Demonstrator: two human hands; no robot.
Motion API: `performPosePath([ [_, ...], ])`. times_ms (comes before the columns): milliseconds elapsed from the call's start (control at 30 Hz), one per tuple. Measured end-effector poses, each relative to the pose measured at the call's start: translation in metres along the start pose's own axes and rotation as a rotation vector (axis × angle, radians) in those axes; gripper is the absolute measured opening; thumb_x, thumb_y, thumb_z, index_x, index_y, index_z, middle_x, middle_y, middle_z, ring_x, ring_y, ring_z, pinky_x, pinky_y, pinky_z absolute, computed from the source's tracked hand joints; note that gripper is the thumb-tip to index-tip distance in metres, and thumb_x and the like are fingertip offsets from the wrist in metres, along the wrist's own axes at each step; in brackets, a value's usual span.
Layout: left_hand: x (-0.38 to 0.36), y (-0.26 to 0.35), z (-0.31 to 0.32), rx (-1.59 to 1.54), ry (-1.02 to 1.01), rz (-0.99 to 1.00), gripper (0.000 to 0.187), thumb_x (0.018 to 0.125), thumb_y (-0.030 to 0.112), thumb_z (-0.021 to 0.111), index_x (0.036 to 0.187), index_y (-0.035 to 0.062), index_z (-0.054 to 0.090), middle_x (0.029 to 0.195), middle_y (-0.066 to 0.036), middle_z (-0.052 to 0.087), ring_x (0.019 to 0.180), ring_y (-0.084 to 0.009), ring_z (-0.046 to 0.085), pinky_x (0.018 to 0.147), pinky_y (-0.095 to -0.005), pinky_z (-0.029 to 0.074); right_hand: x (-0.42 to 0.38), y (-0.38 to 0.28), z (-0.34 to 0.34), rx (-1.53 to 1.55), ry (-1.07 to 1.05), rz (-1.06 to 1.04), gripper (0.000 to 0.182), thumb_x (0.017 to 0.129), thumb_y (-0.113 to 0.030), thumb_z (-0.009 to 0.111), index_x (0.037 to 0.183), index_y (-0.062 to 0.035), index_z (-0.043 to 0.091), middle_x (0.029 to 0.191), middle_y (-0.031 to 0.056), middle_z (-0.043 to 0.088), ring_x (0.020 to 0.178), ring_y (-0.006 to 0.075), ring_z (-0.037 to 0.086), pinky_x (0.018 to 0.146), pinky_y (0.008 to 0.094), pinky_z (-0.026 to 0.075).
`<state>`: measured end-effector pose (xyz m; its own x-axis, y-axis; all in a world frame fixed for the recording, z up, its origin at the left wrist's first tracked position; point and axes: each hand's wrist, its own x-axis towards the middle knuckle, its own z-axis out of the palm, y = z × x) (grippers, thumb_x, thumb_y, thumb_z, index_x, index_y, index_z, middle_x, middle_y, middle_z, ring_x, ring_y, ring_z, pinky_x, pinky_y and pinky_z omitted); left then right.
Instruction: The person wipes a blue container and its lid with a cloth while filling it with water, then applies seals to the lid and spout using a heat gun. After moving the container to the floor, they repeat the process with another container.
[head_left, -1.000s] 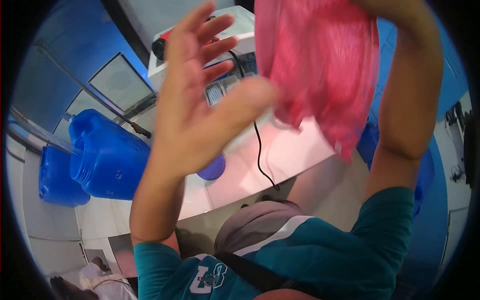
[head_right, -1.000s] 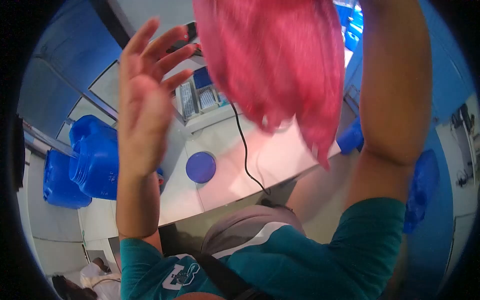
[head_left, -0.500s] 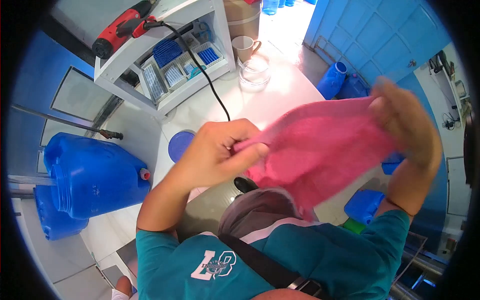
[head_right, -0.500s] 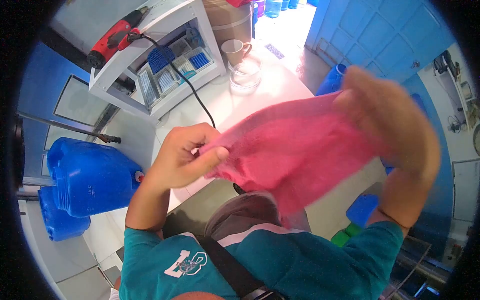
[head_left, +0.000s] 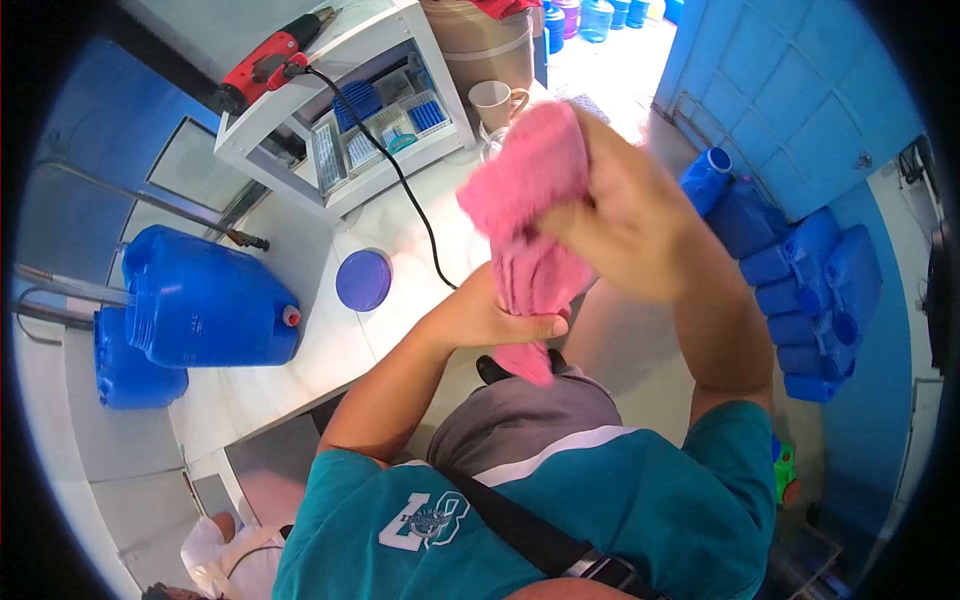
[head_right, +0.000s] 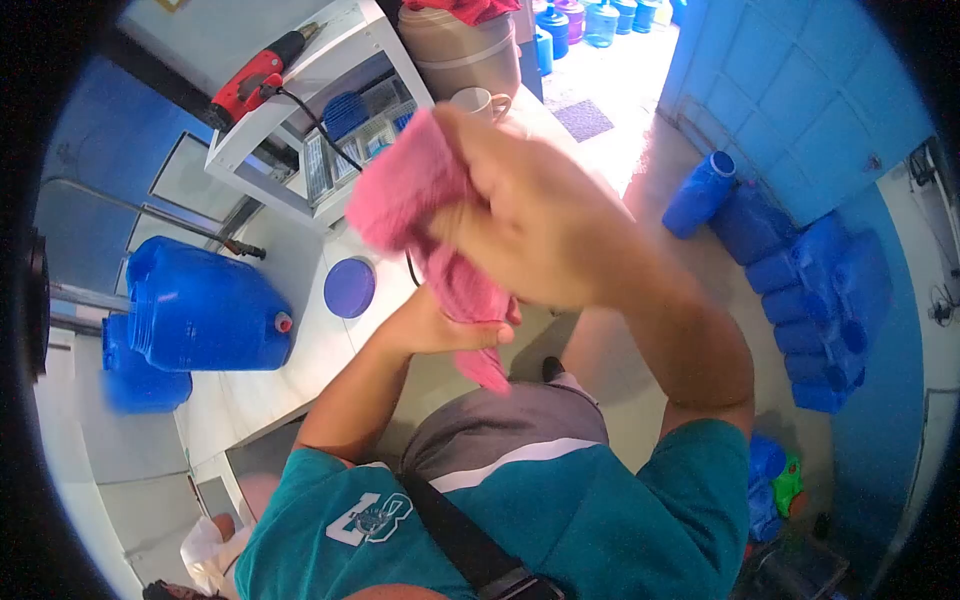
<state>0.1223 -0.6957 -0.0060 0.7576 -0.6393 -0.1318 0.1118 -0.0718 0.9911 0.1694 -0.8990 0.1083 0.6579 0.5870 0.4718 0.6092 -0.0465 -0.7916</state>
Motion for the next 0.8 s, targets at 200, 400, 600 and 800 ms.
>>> performPosePath([
  [200, 0.009, -0.078, 0.013, -0.845, -0.153, 0.019, 0.052, 0.091, 0.012, 0.075, 0.134, 0.0073, 0.047, 0.1, -0.006, 0.064, 0.097, -0.0247, 0.068, 0.101, -0.0484, 0.052, 0.048, 0.115, -0.028, 0.017, 0.197, 0.015, 0.031, 0.097, -0.003, 0.056, 0.128, -0.0009, 0.053, 0.112, 0.0065, 0.065, 0.103, 0.0125, 0.061, 0.096, 0.0298, 0.047],
  [400, 0.022, -0.112, 0.012, -1.467, -0.031, -0.064, 0.091, 0.086, 0.084, 0.044, 0.139, 0.0103, 0.046, 0.103, -0.006, 0.057, 0.088, -0.0208, 0.06, 0.073, -0.036, 0.059, 0.0, 0.173, -0.001, -0.342, 0.299, 0.039, 0.038, 0.089, -0.008, 0.062, 0.126, -0.0024, 0.057, 0.111, 0.0174, 0.066, 0.101, 0.0346, 0.065, 0.089, 0.0374, 0.052],
  [600, 0.007, -0.04, 0.039, -1.259, 0.395, -0.005, 0.066, 0.094, 0.065, 0.054, 0.131, 0.0112, 0.055, 0.12, -0.009, 0.065, 0.106, -0.0257, 0.067, 0.084, -0.0381, 0.058, -0.077, 0.095, 0.056, -0.324, -0.298, -0.301, 0.041, 0.074, 0.005, 0.06, 0.114, -0.0038, 0.065, 0.123, 0.0152, 0.061, 0.123, 0.0364, 0.055, 0.106, 0.0464, 0.043],
  [800, -0.027, -0.025, 0.056, -2.037, 0.168, 0.25, 0.051, 0.091, 0.016, 0.073, 0.135, 0.0062, 0.05, 0.098, 0.0, 0.059, 0.084, -0.0084, 0.062, 0.081, -0.0275, 0.058, -0.096, 0.136, 0.094, -0.209, 0.227, -0.262, 0.074, 0.08, -0.004, 0.069, 0.147, -0.0067, 0.036, 0.151, 0.0237, 0.036, 0.138, 0.0501, 0.04, 0.114, 0.0556, 0.037],
])
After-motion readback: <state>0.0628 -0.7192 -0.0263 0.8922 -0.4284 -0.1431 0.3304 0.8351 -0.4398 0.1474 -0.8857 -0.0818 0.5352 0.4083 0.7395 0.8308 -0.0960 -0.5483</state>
